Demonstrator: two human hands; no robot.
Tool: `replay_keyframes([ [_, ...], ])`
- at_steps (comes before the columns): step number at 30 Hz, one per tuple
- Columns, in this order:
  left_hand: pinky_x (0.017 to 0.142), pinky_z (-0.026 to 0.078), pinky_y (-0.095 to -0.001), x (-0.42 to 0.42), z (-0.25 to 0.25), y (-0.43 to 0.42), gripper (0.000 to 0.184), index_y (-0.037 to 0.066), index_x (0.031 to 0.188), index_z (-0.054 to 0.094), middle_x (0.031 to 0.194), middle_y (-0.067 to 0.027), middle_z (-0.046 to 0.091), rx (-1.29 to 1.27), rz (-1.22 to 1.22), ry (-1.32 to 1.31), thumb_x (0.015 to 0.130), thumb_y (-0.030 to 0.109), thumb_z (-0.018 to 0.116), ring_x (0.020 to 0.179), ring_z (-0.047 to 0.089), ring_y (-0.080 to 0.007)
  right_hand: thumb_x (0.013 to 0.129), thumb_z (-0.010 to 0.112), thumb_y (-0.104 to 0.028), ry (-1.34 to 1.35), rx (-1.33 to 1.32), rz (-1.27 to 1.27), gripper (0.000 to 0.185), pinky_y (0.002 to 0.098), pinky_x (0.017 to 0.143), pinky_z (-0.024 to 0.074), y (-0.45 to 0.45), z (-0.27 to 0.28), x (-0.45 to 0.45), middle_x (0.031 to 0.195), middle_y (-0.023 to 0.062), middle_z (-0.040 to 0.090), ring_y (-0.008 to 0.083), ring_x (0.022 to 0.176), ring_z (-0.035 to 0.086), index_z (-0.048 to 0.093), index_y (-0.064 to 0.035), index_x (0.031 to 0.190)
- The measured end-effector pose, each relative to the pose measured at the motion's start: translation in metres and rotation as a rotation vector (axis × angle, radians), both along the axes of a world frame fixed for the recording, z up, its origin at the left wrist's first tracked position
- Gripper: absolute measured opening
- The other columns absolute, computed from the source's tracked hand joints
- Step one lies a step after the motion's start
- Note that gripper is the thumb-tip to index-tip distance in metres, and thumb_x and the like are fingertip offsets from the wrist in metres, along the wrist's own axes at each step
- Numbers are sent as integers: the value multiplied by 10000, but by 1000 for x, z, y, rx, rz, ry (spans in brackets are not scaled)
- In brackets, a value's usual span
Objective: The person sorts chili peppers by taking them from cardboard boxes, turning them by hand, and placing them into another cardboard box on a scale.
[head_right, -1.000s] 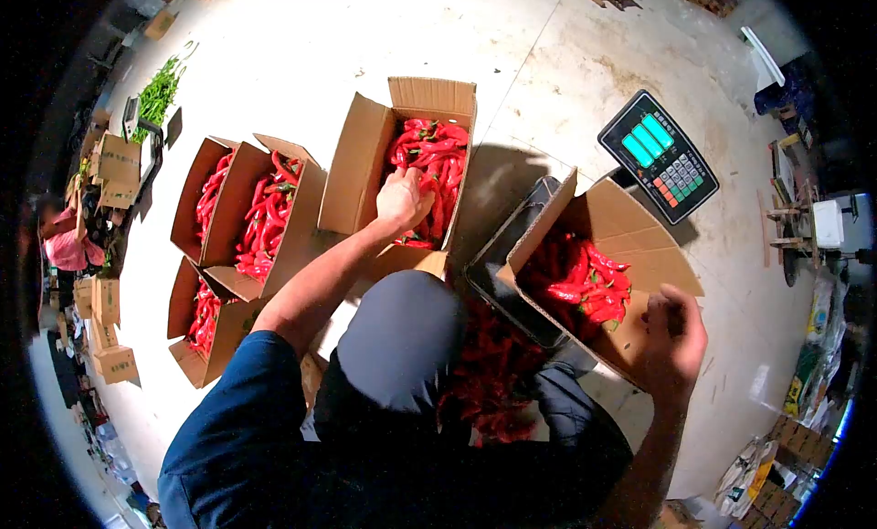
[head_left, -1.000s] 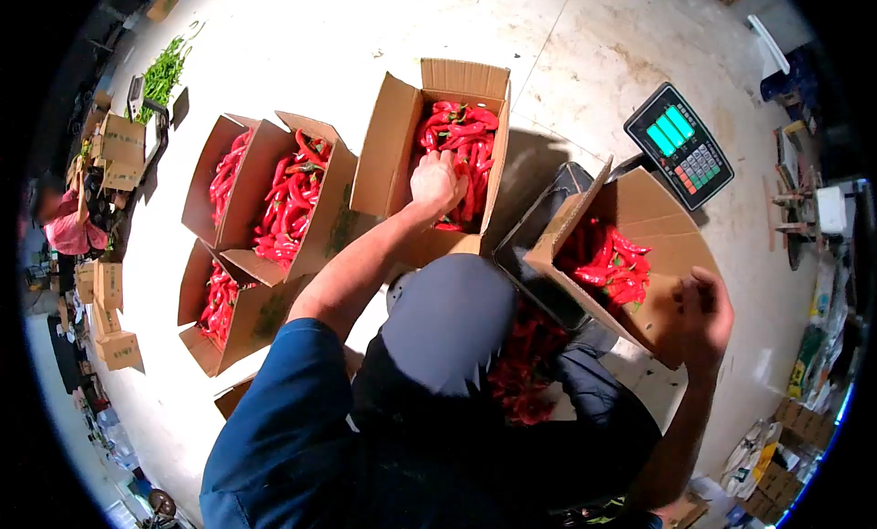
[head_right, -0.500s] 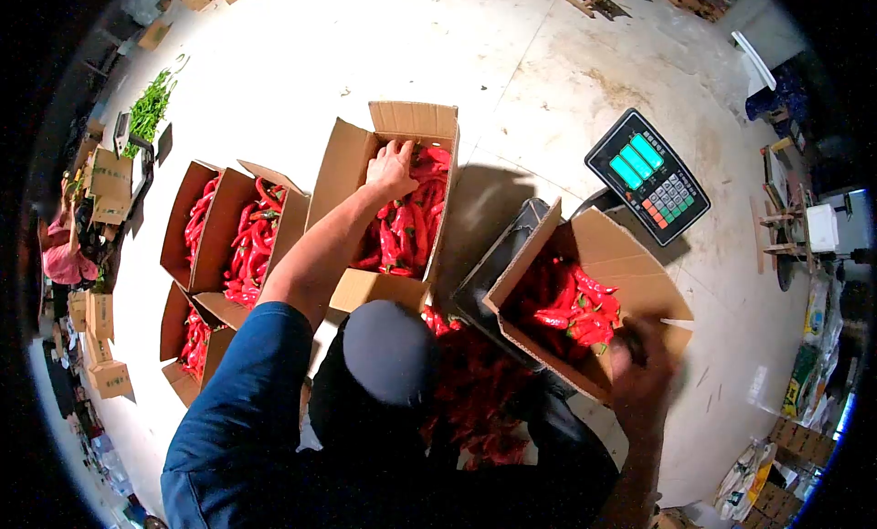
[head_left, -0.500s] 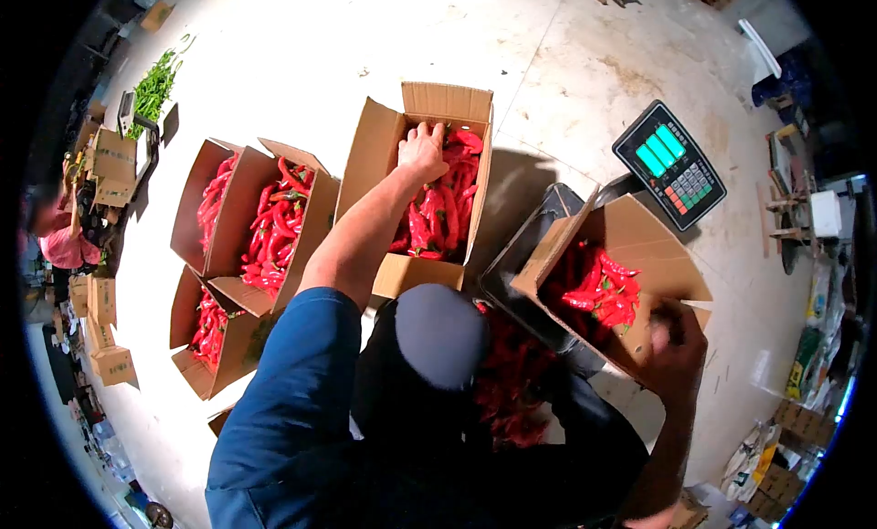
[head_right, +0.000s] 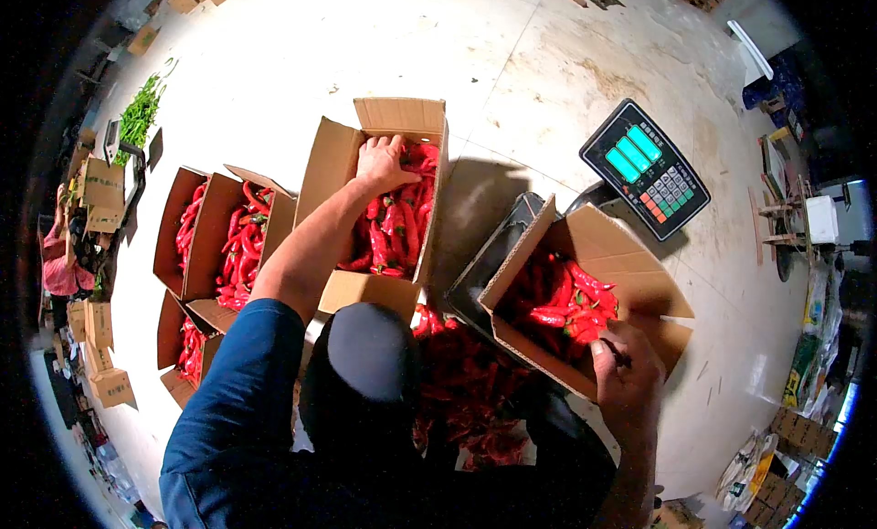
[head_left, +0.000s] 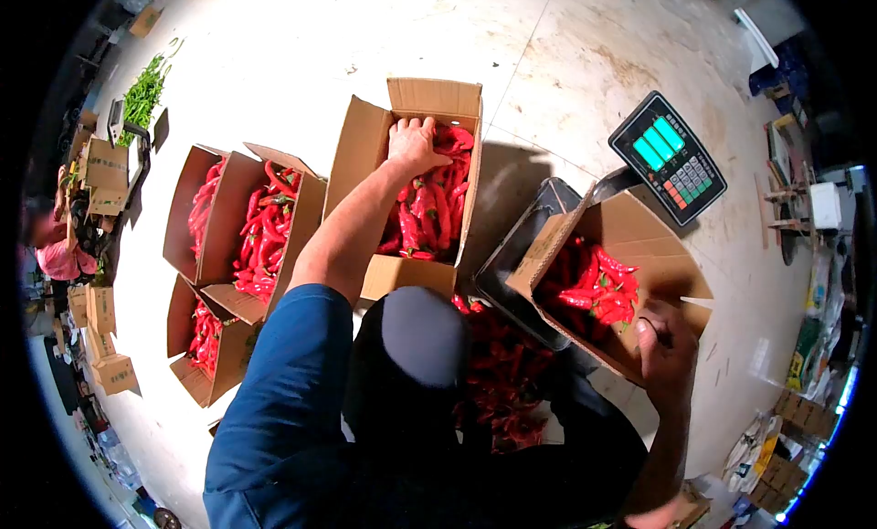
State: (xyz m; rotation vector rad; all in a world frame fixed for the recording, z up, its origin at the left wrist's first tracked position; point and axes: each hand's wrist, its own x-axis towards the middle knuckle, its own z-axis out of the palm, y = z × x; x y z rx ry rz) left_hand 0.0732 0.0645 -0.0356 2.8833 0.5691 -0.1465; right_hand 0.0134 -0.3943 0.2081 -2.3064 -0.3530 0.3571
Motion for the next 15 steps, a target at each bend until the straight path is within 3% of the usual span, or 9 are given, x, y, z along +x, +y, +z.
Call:
replay_keyframes([
  [4, 965, 439, -470, -1, -9, 4, 834, 190, 1389, 463, 1214, -179, 556, -67, -60, -19, 703, 528, 794, 1191, 507, -361, 886, 635, -50, -76, -3, 86, 159, 328, 758, 522, 0, -4, 2, 992, 124, 663, 203, 853, 637, 634, -6, 1038],
  [8, 959, 443, -514, 3, 1, 3, 832, 316, 1437, 426, 1266, -188, 549, 28, -202, 14, 715, 541, 775, 1252, 479, -357, 878, 644, -41, -67, -31, 76, 180, 324, 739, 512, 9, 0, 0, 936, 115, 652, 197, 821, 627, 629, -18, 1057],
  [15, 905, 447, -519, 26, 17, -10, 884, 291, 1484, 352, 1214, -135, 625, 162, -251, 337, 745, 550, 762, 1153, 584, -324, 872, 654, -46, -30, -62, 101, 222, 333, 768, 521, 9, -10, 1, 946, 138, 671, 227, 851, 655, 626, -28, 1092],
])
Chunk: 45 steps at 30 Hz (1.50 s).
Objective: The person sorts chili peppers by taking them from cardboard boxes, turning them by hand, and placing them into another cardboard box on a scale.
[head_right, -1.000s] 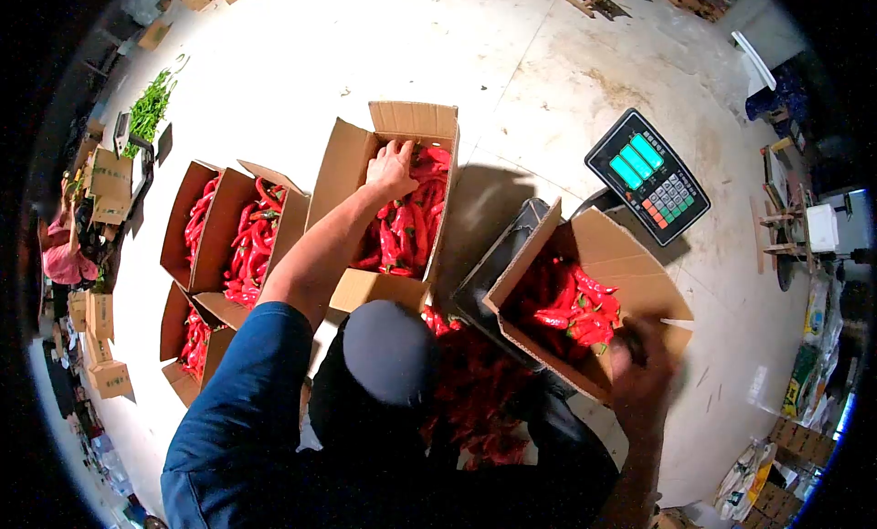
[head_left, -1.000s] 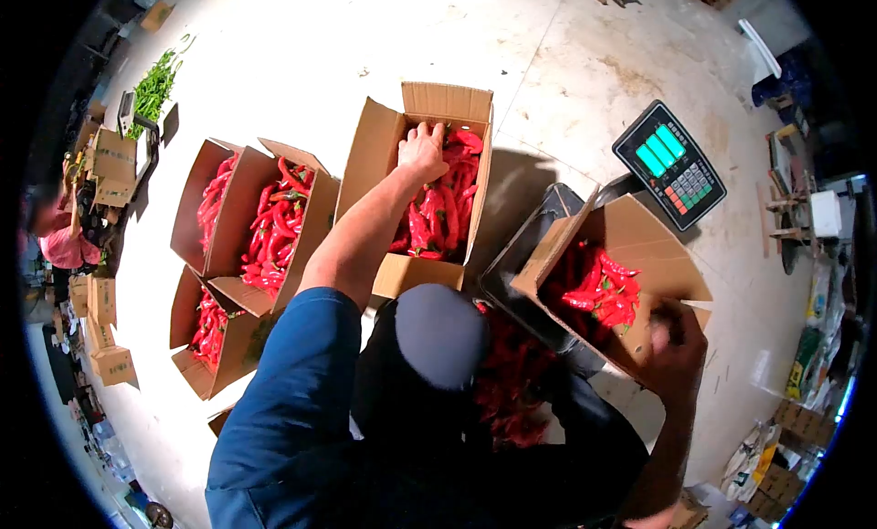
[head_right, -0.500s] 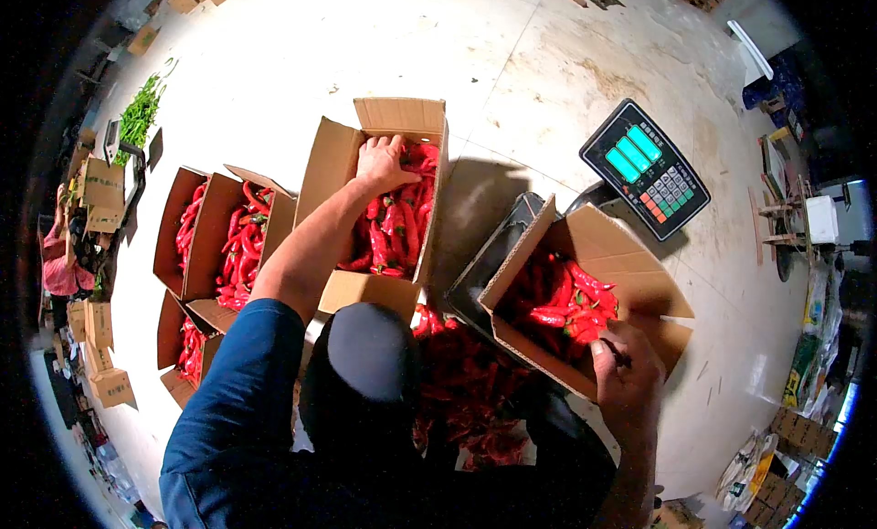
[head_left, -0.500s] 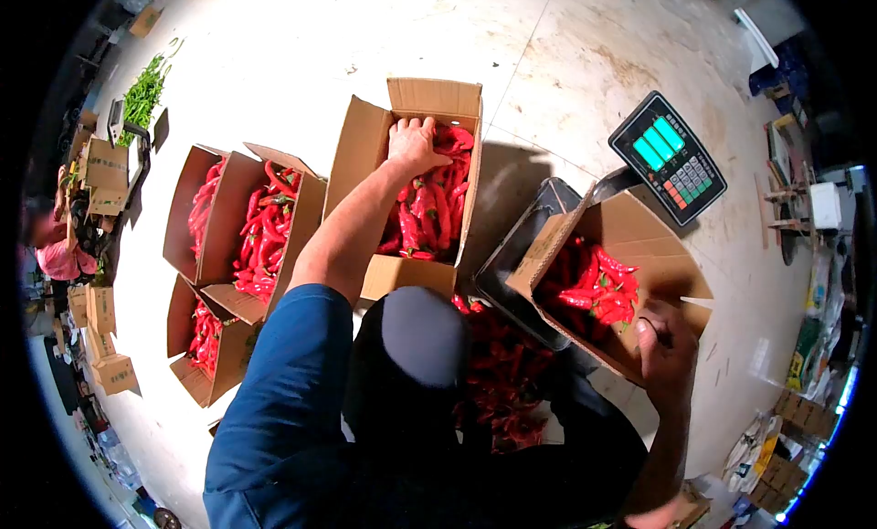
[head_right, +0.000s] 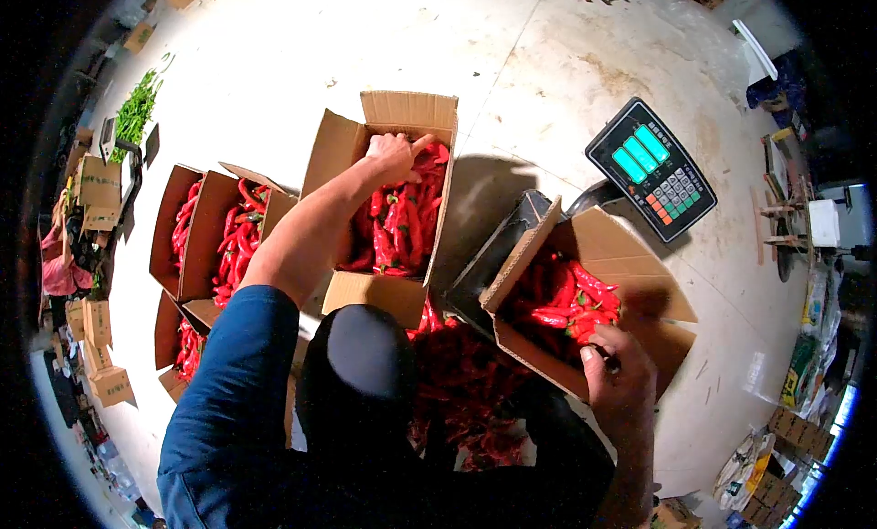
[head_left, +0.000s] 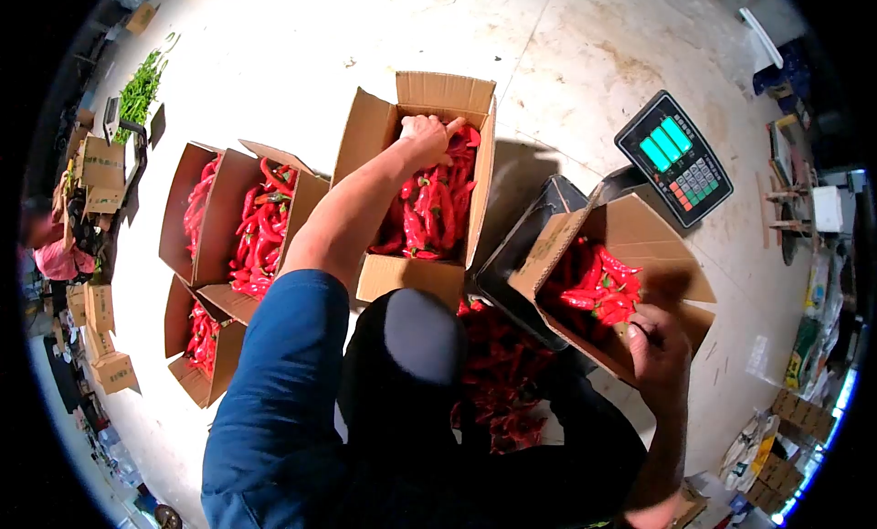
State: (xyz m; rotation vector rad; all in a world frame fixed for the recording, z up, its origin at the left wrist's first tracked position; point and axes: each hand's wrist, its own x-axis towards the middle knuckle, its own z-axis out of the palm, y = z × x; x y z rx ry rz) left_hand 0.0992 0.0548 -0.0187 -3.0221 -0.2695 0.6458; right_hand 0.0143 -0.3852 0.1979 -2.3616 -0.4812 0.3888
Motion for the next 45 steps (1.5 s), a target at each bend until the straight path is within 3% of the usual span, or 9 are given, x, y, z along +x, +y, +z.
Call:
replay_keyframes([
  [6, 859, 459, -483, 4, -21, -9, 672, 191, 1279, 487, 1089, -133, 659, 62, 7, -201, 753, 495, 775, 1039, 630, -320, 871, 669, -69, 52, -13, 33, 267, 368, 824, 532, 4, -3, 0, 1009, 177, 689, 275, 933, 678, 621, -20, 1130],
  [10, 859, 462, -493, -7, -30, -15, 712, 188, 1354, 423, 1069, -185, 632, -14, 50, -284, 786, 468, 747, 1043, 612, -360, 870, 677, -77, 87, -3, 31, 284, 372, 838, 530, 6, -4, -3, 1001, 178, 690, 287, 944, 679, 615, -8, 1138],
  [13, 813, 487, -494, -9, -24, -16, 763, 239, 1425, 376, 1053, -182, 630, 39, -95, -293, 793, 463, 741, 977, 639, -362, 872, 678, -89, 81, -10, 66, 292, 375, 848, 529, 4, -10, -2, 1003, 183, 693, 298, 957, 678, 614, -7, 1145],
  [16, 769, 522, -484, 7, -16, -9, 800, 290, 1468, 330, 1066, -180, 635, -7, -147, -102, 802, 453, 742, 940, 665, -344, 875, 676, -107, 127, -69, 72, 307, 383, 856, 526, 6, -10, 0, 1016, 194, 694, 320, 964, 676, 612, -4, 1157],
  [21, 786, 559, -457, 30, -20, -14, 685, 251, 1400, 424, 1114, -189, 638, 62, -96, 47, 810, 320, 764, 1026, 665, -354, 886, 659, -150, 192, -123, 73, 334, 405, 868, 517, 12, -6, 0, 1036, 215, 687, 358, 969, 667, 604, 6, 1177],
  [30, 810, 530, -502, -16, -20, -1, 556, 156, 1218, 500, 1041, -243, 562, -306, 79, -521, 734, 279, 744, 964, 617, -428, 890, 636, -130, 263, -160, 73, 387, 365, 875, 523, 10, -8, 1, 1078, 239, 673, 291, 985, 675, 567, 17, 1242],
  [35, 819, 532, -480, -20, -20, 5, 571, 141, 1245, 492, 1123, -217, 549, -358, 2, -372, 737, 235, 735, 984, 618, -416, 892, 630, -212, 297, -186, 58, 396, 426, 923, 492, 13, -10, 3, 1105, 239, 663, 384, 1044, 640, 586, 7, 1220],
  [39, 833, 538, -450, -22, -46, 2, 545, 107, 1221, 518, 1209, -157, 587, -335, -137, -656, 727, 217, 721, 1051, 624, -361, 891, 632, -212, 295, -193, 44, 397, 423, 925, 493, 14, -10, 3, 1110, 242, 663, 383, 1049, 640, 587, 8, 1219],
  [45, 841, 528, -460, -21, -24, 16, 588, 105, 1271, 513, 1074, -164, 623, -410, -58, -820, 731, 238, 702, 998, 632, -367, 888, 637, -217, 294, -175, 57, 404, 419, 927, 494, 11, -18, 4, 1104, 241, 665, 380, 1052, 641, 586, 6, 1221],
])
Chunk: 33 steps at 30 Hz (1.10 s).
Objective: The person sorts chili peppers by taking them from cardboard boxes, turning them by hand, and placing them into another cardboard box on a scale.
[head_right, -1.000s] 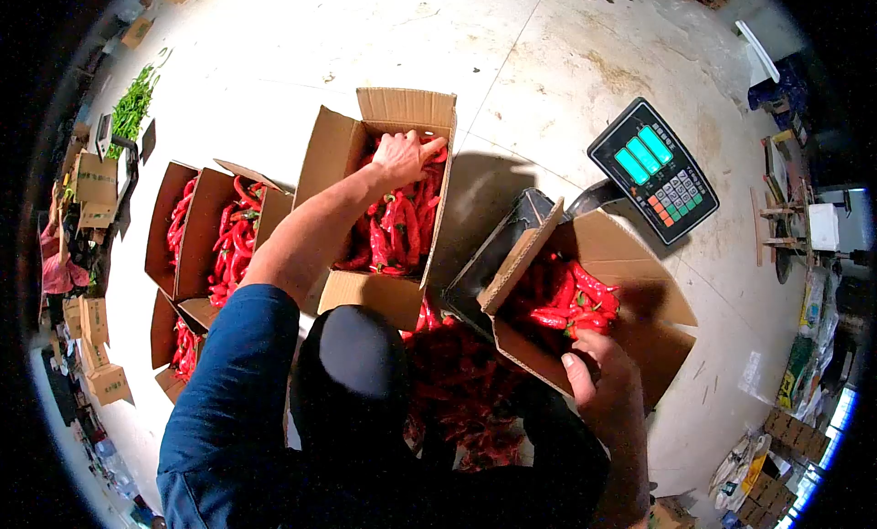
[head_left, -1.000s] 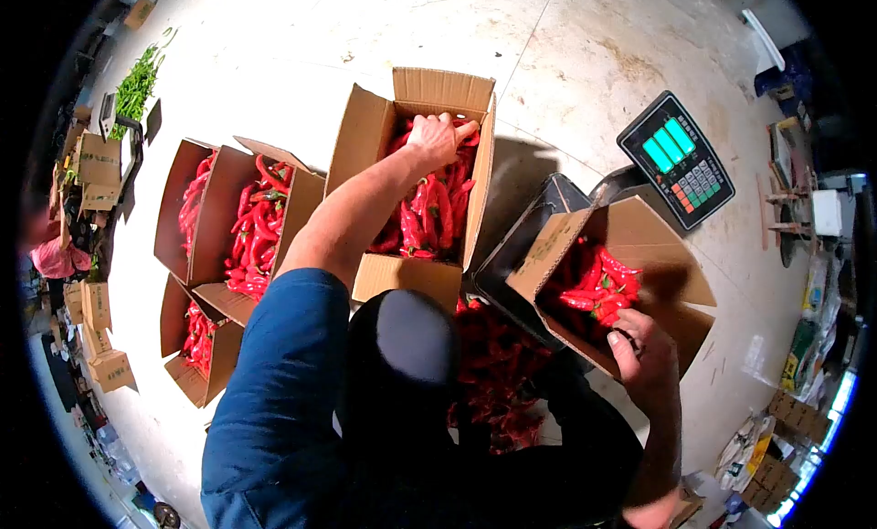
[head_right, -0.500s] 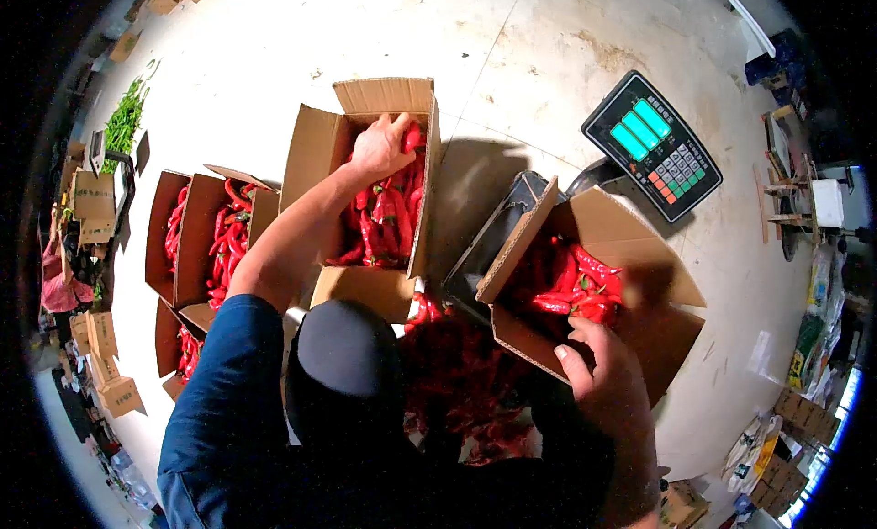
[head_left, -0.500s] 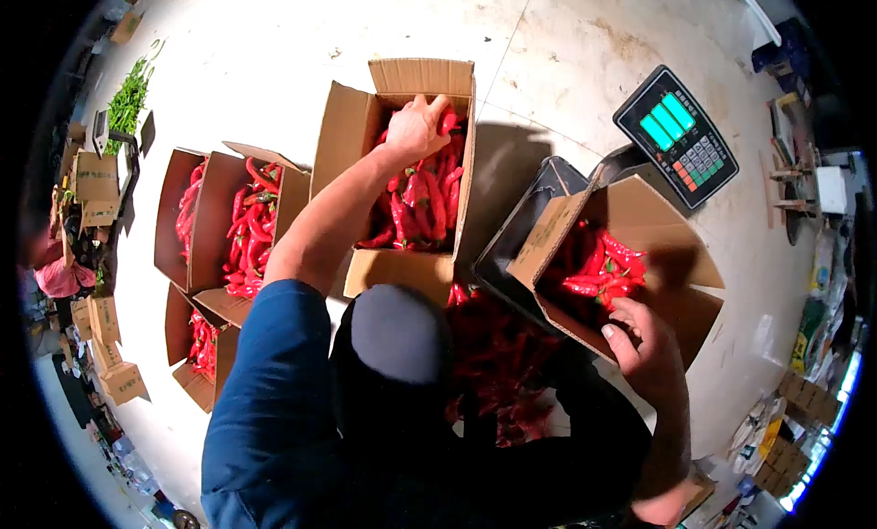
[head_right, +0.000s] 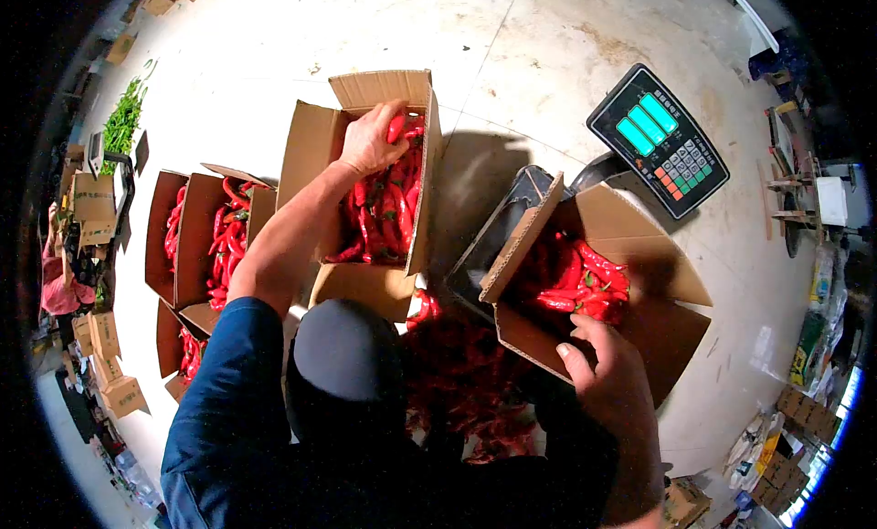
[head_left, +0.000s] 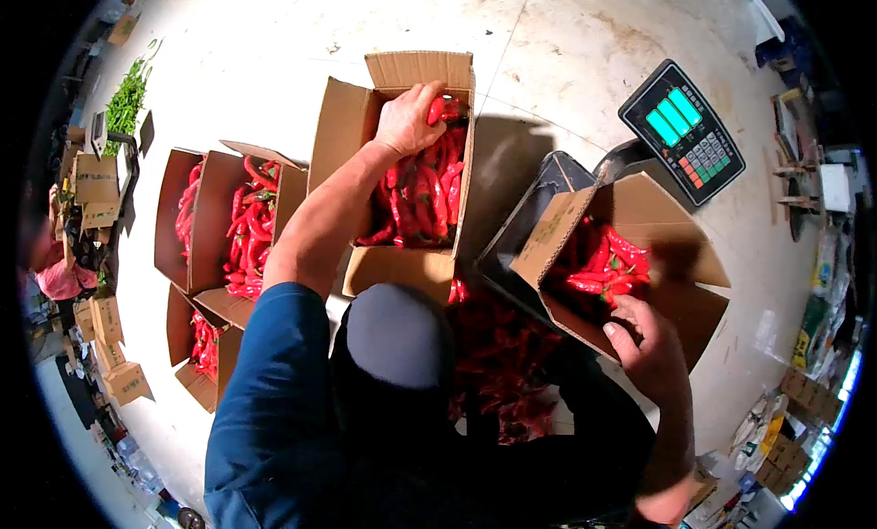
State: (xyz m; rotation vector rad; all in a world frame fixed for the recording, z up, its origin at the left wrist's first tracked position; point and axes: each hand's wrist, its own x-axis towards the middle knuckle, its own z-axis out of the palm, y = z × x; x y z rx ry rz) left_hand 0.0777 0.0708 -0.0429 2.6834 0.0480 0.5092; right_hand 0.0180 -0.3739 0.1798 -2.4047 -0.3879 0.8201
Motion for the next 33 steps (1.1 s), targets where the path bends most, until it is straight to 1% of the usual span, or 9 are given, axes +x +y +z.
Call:
replay_keyframes([
  [4, 880, 526, -439, -3, 32, 7, 607, 97, 1272, 520, 1165, -182, 621, -154, 27, -87, 728, 214, 762, 1067, 620, -379, 890, 635, -163, 9, -9, 18, 387, 390, 918, 505, 3, 0, 1, 1097, 237, 667, 327, 1040, 656, 577, 17, 1227],
  [5, 928, 518, -359, -3, 39, 8, 558, 77, 1272, 534, 1152, -158, 658, -235, 63, -181, 755, 112, 742, 1063, 661, -273, 891, 634, -136, 8, -11, 28, 379, 375, 914, 510, 3, 0, 1, 1094, 236, 668, 302, 1036, 662, 573, 23, 1230],
  [7, 906, 525, -371, 2, 60, 13, 571, 79, 1255, 538, 1127, -166, 654, -398, 153, -246, 733, 139, 761, 1049, 658, -291, 888, 635, -132, 5, -16, 19, 376, 372, 912, 510, 5, 0, 1, 1083, 233, 669, 301, 1024, 663, 574, 22, 1225],
  [10, 862, 527, -299, 6, 90, 26, 505, 26, 1240, 533, 1079, -118, 665, -756, 150, -373, 770, 95, 703, 968, 646, -152, 888, 637, -128, 4, 7, 22, 368, 371, 902, 512, 7, 0, 0, 1067, 227, 669, 300, 999, 665, 574, 21, 1219],
  [14, 614, 553, -338, -2, 133, 32, 492, 3, 1282, 468, 993, -166, 648, -1201, 99, -445, 811, 28, 609, 755, 652, -218, 894, 631, -158, -19, 75, 43, 347, 398, 861, 515, 14, 7, 0, 1035, 225, 677, 362, 983, 661, 590, 18, 1190],
  [19, 627, 530, -333, -20, 163, 12, 434, 28, 1244, 494, 1064, -179, 636, -1848, -201, -258, 837, 137, 598, 843, 648, -253, 925, 620, -133, -133, 272, 38, 311, 363, 829, 523, 18, 8, -6, 1005, 212, 685, 304, 934, 680, 579, 29, 1187],
  [23, 601, 537, -367, -37, 227, -60, 371, 54, 1149, 531, 970, -142, 667, -2102, -123, -243, 803, 147, 624, 765, 660, -234, 942, 615, -116, -128, 284, -111, 296, 332, 806, 529, 27, 12, -8, 985, 181, 697, 240, 911, 687, 570, 40, 1189],
  [27, 582, 520, -351, -45, 254, -98, 325, 83, 1118, 579, 1039, -150, 675, -2258, -576, -79, 803, 151, 623, 758, 655, -237, 952, 608, -96, -69, 631, -209, 283, 269, 739, 537, 46, 39, -24, 993, 126, 677, 145, 836, 656, 568, 46, 1194],
  [33, 621, 511, -315, -72, 300, -162, 378, 4, 1159, 577, 1050, -132, 668, -2292, -679, -51, 832, 191, 602, 722, 633, -216, 974, 616, -185, 204, 1047, -271, 361, 252, 598, 535, 65, 71, -46, 944, 130, 653, 161, 772, 659, 537, 75, 1210],
])
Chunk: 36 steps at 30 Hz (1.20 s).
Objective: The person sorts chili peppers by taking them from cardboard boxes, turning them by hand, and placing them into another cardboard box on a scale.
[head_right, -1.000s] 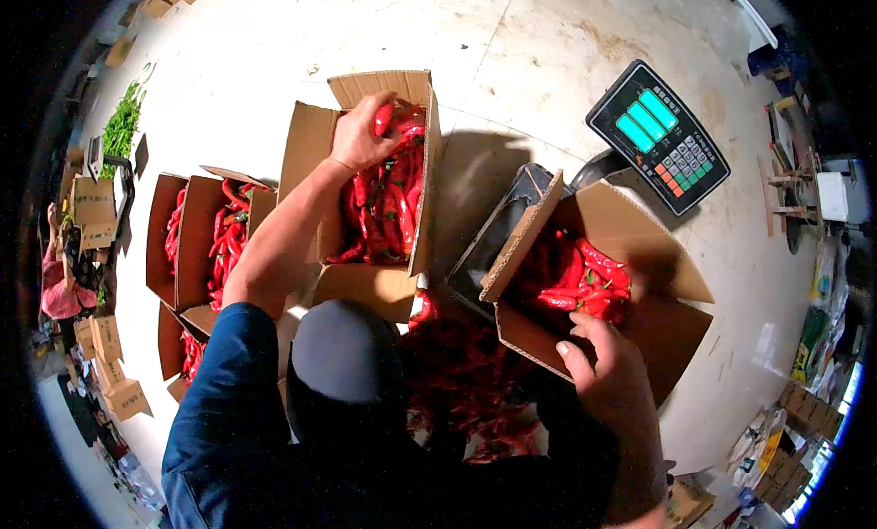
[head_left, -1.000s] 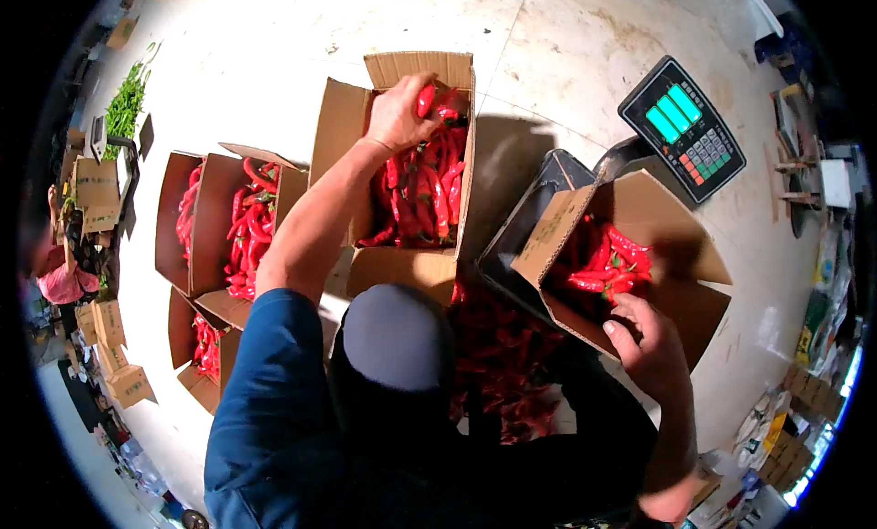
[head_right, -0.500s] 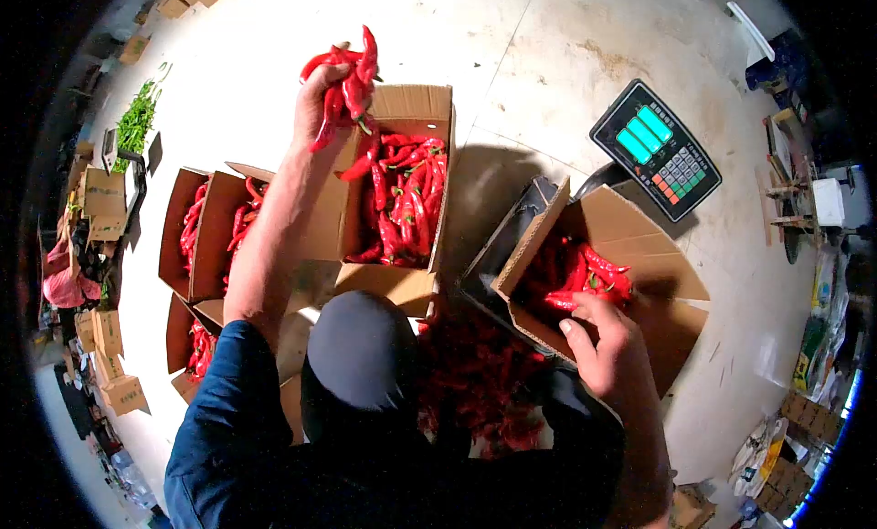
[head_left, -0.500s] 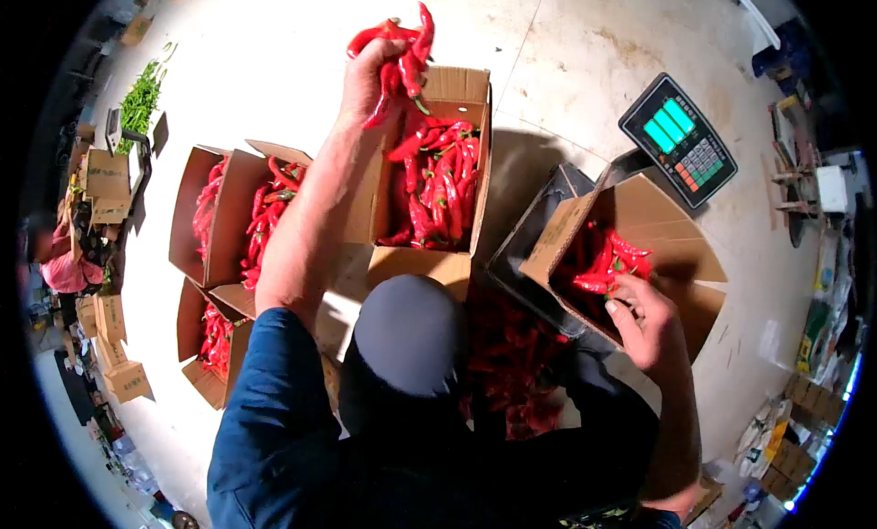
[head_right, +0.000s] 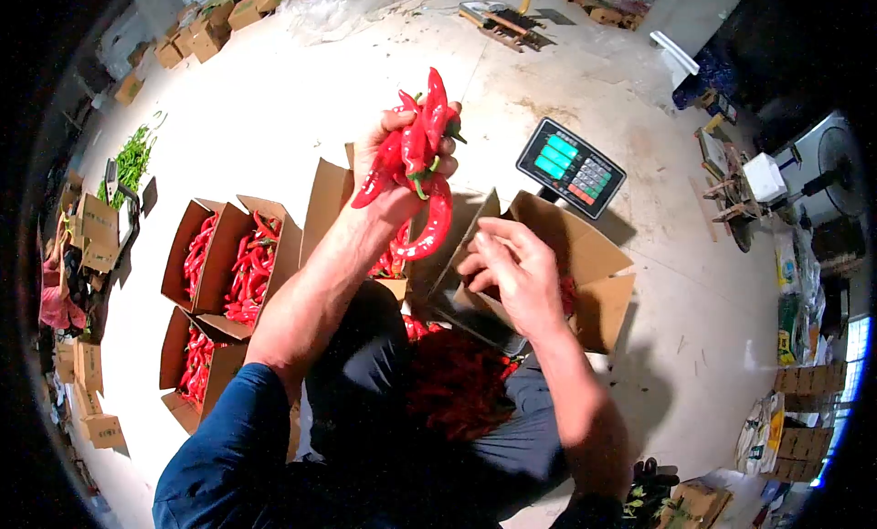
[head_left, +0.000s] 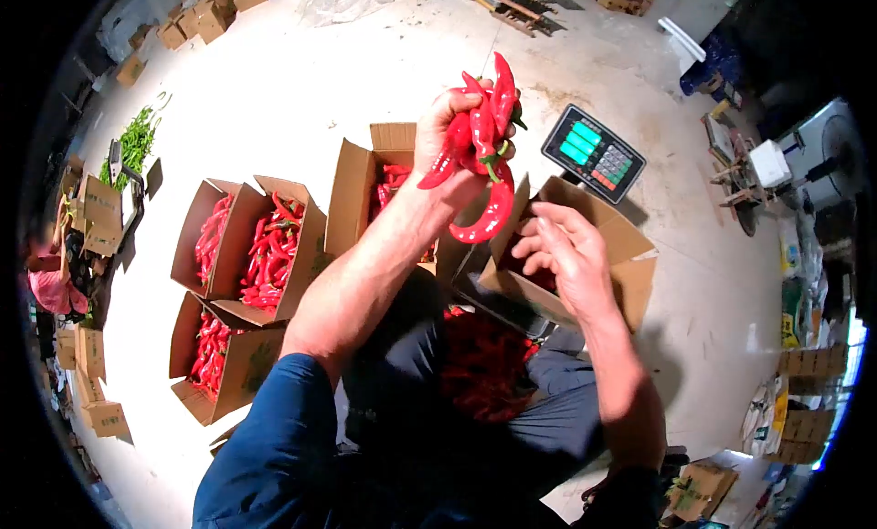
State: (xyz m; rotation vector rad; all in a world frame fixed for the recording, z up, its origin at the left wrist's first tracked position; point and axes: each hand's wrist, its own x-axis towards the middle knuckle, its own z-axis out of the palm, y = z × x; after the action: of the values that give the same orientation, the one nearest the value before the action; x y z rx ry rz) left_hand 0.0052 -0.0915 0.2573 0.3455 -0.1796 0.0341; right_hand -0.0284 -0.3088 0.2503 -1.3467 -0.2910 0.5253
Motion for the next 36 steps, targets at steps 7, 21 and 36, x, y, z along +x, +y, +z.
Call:
replay_keyframes([
  [7, 631, 514, -317, -11, -8, -53, 373, -7, 1111, 576, 943, -111, 656, -98, -50, 69, 834, 241, 614, 701, 625, -208, 958, 630, -210, 13, 22, 28, 187, 189, 437, 397, -3, 9, -15, 816, 30, 662, 62, 554, 579, 593, -31, 1002],
  [21, 637, 516, -334, -3, -45, 14, 385, -33, 1150, 548, 1048, -177, 663, -37, -4, 65, 857, 215, 578, 708, 636, -245, 965, 591, -165, 256, 350, 203, 362, 292, 747, 504, -5, -2, 5, 955, 130, 632, 189, 828, 623, 500, 17, 1264],
  [36, 823, 535, -299, -42, -23, 17, 582, -58, 1138, 595, 1030, -174, 662, 435, -287, -169, 614, 186, 670, 885, 654, -231, 1053, 408, -364, 606, 507, 339, 364, 247, 355, 286, 10, 6, 26, 606, -23, 401, 87, 390, 335, 573, -44, 1005],
])
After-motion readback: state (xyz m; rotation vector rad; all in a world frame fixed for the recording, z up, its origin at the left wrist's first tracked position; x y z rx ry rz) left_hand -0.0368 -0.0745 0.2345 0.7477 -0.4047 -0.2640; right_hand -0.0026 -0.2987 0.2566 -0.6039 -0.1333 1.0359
